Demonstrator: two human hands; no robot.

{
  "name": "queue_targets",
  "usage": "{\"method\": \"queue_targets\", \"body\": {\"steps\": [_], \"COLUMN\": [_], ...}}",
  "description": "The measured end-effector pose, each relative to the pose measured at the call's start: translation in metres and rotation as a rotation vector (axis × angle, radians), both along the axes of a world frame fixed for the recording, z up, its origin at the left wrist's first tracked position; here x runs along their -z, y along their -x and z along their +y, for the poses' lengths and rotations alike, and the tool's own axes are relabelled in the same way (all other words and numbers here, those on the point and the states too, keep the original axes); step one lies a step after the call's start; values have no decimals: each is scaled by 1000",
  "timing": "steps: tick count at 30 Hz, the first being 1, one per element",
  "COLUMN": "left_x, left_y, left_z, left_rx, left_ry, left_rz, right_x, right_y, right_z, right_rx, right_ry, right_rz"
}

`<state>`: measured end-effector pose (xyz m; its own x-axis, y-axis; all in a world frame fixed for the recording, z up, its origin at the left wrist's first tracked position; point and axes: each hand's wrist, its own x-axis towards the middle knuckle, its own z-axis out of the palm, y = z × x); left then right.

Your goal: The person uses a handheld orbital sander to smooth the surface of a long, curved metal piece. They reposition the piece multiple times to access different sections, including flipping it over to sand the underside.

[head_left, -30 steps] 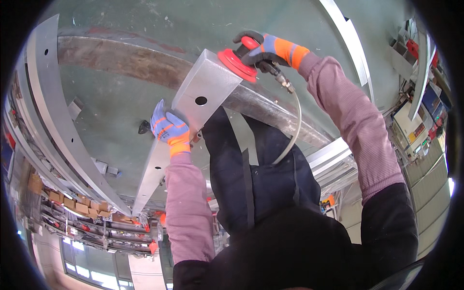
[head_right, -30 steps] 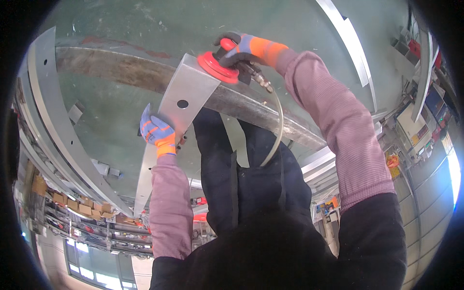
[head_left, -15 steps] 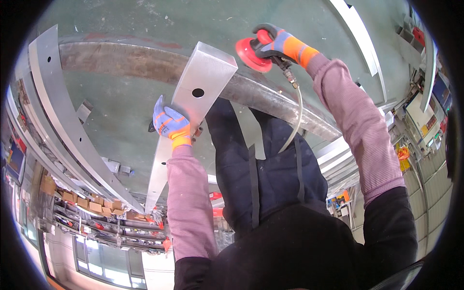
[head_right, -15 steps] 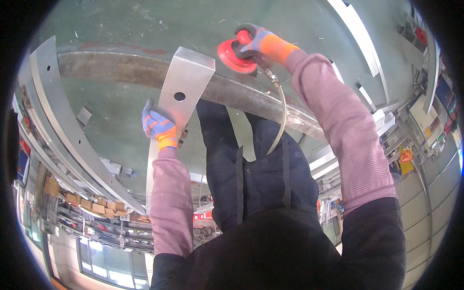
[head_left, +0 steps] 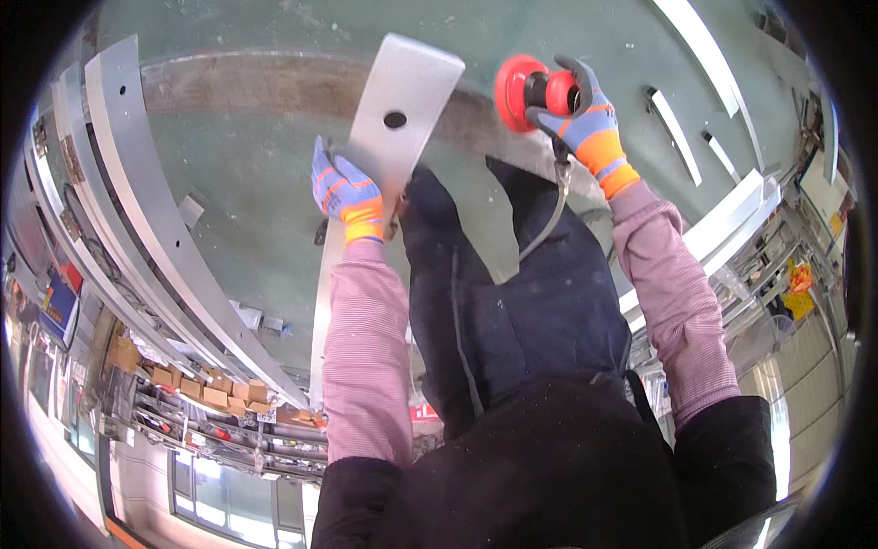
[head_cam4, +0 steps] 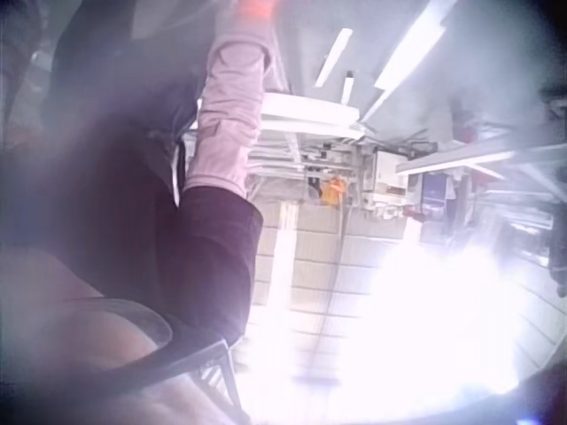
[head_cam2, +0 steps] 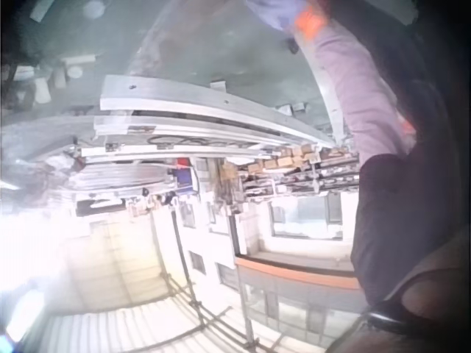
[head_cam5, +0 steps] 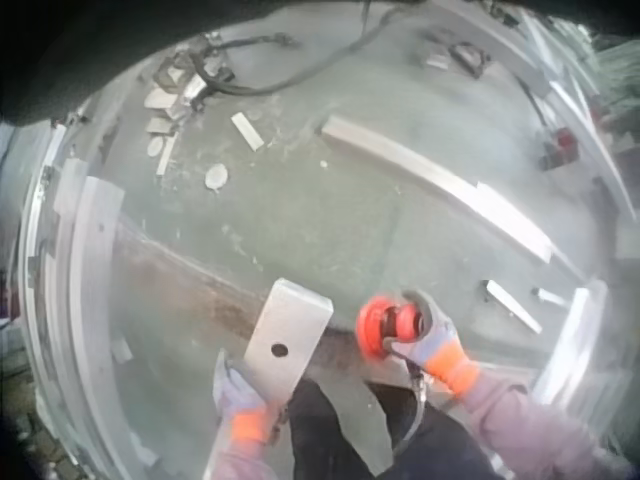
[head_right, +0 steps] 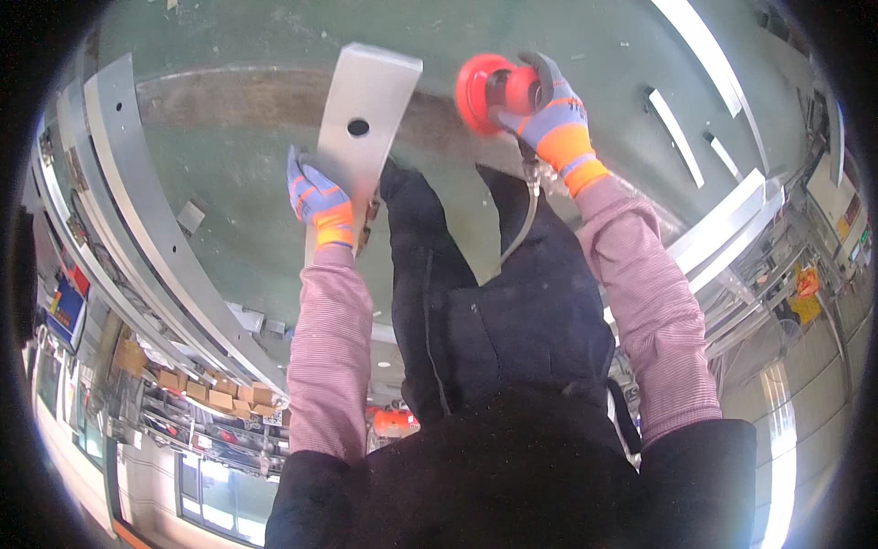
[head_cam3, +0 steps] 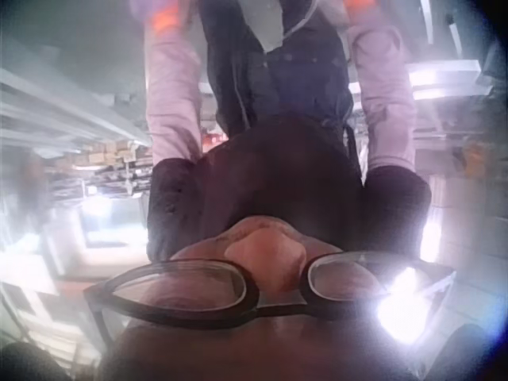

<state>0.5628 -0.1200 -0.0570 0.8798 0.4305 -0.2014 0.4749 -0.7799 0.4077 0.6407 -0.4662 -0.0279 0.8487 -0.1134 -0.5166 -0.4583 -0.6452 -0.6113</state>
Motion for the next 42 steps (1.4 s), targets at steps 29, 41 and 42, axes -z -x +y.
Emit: {"method": "queue_targets", "body": {"steps": [29,41,42], "left_x": [-66,-72,-69], "left_y": [82,65,69], "left_z": [8,38,36], "left_rx": [491,544,538], "left_ry": [-394,-191,-212], "left_rz": [617,671,660], "right_x": [-72,-58,-55], "right_y": [27,55,57], "right_z": [58,51,51], "right_rx": [-31,116,104], "right_ry": [106,-33,-35], "right_rz": [-398,-441,-462]}}
